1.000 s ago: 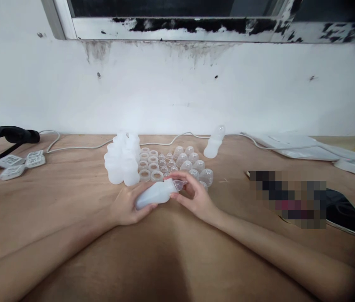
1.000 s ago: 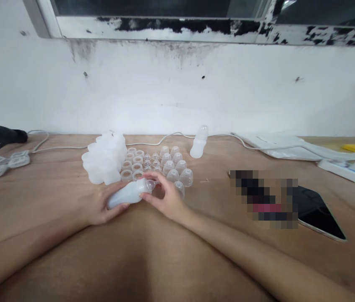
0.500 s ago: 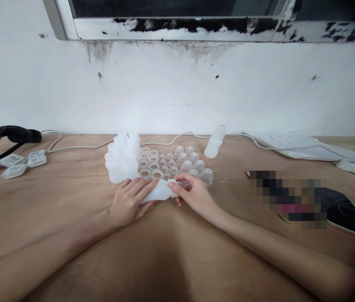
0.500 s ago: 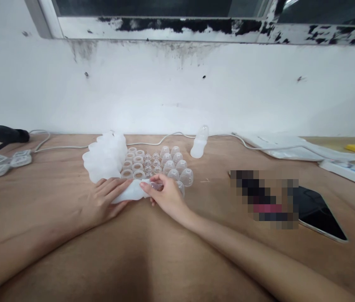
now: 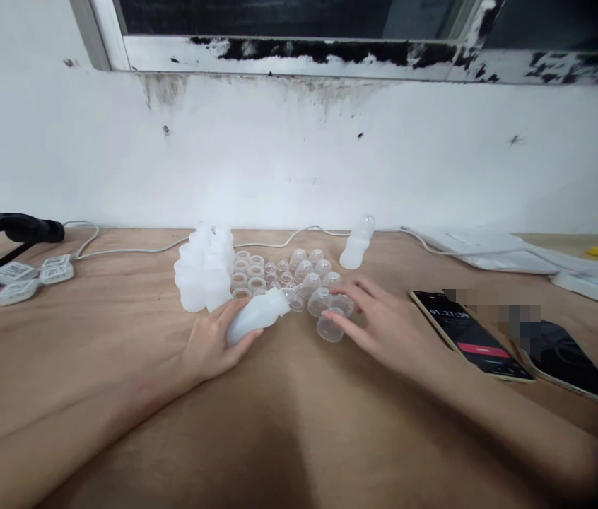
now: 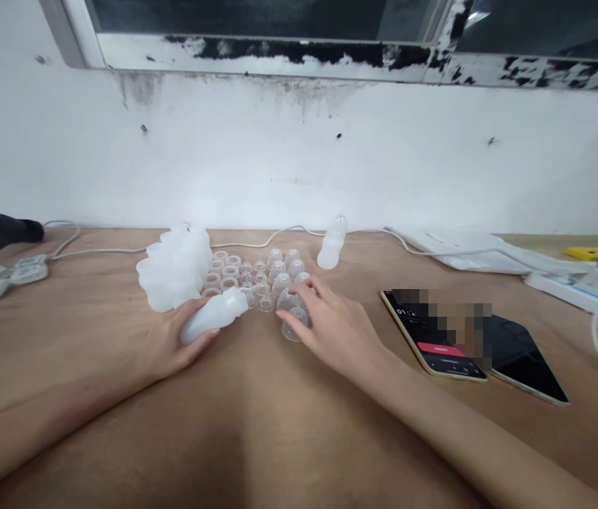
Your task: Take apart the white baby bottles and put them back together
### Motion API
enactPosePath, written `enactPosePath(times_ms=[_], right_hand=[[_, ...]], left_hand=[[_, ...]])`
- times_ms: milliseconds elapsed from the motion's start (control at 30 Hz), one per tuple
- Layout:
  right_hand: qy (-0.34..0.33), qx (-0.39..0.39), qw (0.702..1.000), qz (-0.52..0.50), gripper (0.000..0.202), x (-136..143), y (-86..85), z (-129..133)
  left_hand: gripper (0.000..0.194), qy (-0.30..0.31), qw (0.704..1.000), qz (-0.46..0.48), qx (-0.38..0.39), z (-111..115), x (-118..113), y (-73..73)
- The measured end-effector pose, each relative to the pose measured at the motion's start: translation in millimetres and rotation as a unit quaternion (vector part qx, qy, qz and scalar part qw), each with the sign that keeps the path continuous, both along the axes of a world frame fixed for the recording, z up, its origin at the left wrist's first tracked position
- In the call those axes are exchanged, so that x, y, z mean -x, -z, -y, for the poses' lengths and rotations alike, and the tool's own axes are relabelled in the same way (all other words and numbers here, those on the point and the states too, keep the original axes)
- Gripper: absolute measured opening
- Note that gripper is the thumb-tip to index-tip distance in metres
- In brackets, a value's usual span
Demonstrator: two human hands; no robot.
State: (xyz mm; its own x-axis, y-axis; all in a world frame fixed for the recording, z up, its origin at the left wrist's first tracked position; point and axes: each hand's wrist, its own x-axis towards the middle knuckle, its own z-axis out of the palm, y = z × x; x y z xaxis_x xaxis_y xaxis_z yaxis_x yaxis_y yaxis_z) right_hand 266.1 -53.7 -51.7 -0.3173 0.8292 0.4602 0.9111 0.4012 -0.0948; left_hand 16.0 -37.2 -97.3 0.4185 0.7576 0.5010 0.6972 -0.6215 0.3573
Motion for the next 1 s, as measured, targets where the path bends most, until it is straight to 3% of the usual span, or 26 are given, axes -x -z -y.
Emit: enactPosePath(times_ms=[100,200,367,500,633,767,867,1000], right_hand=[[-0.008,0.031,0.998,0.047,0.034,-8.1,24.5,4.3],[-0.049,0.039,0.997,0.043,0.032,2.8,41.0,5.0],[-0.164,0.041,0.985,0.040,0.026,38.9,46.4,-10.6],[-0.239,0.041,0.968,-0.062,0.026,51.5,51.5,-25.2],[-0.188,0.079,0.939,-0.277,0.023,46.1,55.6,-30.3],[-0.149,0.134,0.857,-0.475,0.028,41.3,61.3,-37.3],[-0.160,0.129,0.823,-0.529,0.029,41.6,65.9,-43.7],[-0.158,0.131,0.813,-0.545,0.029,41.9,67.9,-47.5]], left_hand=[[0.039,-0.003,1.000,0.012,0.016,-1.0,0.4,-0.8],[0.039,-0.003,0.999,0.021,0.029,-1.8,1.6,-1.0],[0.042,-0.017,0.997,0.048,0.050,-3.9,3.0,1.0],[0.042,-0.022,0.996,0.057,0.058,-7.4,4.4,5.5],[0.041,-0.022,0.993,0.078,0.087,-9.6,4.9,5.0],[0.041,-0.030,0.991,0.071,0.108,-9.2,4.0,0.3],[0.041,-0.036,0.992,0.063,0.105,-8.2,3.2,-1.5],[0.041,-0.036,0.992,0.062,0.100,-8.4,2.7,-0.1]])
